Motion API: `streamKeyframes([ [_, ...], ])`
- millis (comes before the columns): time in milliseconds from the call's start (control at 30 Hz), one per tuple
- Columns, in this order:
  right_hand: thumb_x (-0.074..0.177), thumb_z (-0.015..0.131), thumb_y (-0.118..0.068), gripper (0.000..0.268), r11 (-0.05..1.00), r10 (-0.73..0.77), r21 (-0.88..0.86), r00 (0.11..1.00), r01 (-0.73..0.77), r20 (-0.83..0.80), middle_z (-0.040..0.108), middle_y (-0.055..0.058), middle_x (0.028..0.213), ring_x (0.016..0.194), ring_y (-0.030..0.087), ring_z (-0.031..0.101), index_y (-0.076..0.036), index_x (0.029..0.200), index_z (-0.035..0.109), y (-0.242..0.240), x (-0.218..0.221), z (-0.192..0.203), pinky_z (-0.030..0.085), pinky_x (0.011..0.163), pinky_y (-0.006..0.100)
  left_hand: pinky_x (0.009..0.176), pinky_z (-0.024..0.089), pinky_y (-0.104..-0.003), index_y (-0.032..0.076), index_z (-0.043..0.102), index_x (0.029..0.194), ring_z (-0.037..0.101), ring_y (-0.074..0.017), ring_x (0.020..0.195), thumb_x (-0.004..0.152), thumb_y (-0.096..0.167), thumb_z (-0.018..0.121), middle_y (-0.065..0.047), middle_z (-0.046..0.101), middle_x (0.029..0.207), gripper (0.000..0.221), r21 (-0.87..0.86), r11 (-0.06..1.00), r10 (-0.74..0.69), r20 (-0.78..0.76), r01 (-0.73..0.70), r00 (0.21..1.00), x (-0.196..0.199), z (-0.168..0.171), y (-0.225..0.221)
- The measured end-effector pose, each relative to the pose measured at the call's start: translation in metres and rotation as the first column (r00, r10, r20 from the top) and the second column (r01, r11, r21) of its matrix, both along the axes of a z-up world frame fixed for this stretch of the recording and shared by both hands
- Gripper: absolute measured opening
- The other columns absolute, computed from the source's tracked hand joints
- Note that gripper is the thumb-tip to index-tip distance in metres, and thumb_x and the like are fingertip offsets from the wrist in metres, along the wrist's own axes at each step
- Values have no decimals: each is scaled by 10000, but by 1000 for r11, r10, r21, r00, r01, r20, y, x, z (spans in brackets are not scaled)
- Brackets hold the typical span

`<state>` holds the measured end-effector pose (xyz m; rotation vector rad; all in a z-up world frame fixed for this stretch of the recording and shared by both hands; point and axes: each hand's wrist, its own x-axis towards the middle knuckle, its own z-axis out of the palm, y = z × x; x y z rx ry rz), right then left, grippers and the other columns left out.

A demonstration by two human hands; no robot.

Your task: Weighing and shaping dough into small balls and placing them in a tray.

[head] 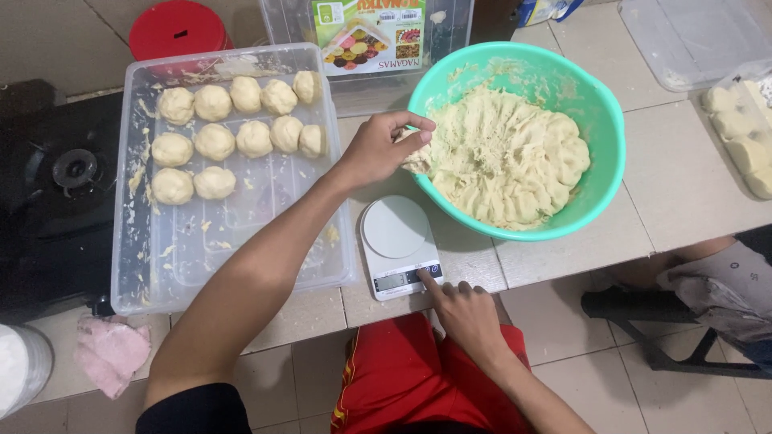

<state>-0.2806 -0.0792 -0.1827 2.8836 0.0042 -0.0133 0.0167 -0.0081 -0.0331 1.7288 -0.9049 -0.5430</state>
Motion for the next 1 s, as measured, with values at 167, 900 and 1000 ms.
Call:
streamKeyframes([
  [167, 925, 619, -128, 728, 999, -4, -41, 998, 2, -69, 680, -28, 664, 560, 154, 615, -202, 1602, 361, 5, 3, 9, 434, 413, 293, 811, 442, -213, 169, 748, 1091, 635, -20, 883, 941, 349, 647, 33, 753, 1234, 255, 20, 1000, 15, -16, -15, 1000, -1, 1, 1],
  [900, 907, 706, -155, 333, 364, -442, 930, 888, 48, 126, 796, 176, 848, 565, 269, 736, -20, 1211, 717, 9, 41, 117, 589, 434, 350, 888, 588, -358, 160, 721, 1242, 717, -169, 918, 895, 267, 731, -117, 755, 1036, 363, 31, 961, -270, -136, 276, 953, -13, 30, 7],
  [1000, 879, 748, -96, 354, 407, -465, 909, 835, -93, 294, 780, 182, 862, 542, 256, 715, 13, 1211, 695, 7, 47, 112, 587, 421, 347, 909, 591, -356, 123, 681, 1290, 722, -168, 959, 862, 289, 789, -126, 740, 1106, 472, 8, 938, -338, -197, 346, 920, -10, 28, 8],
])
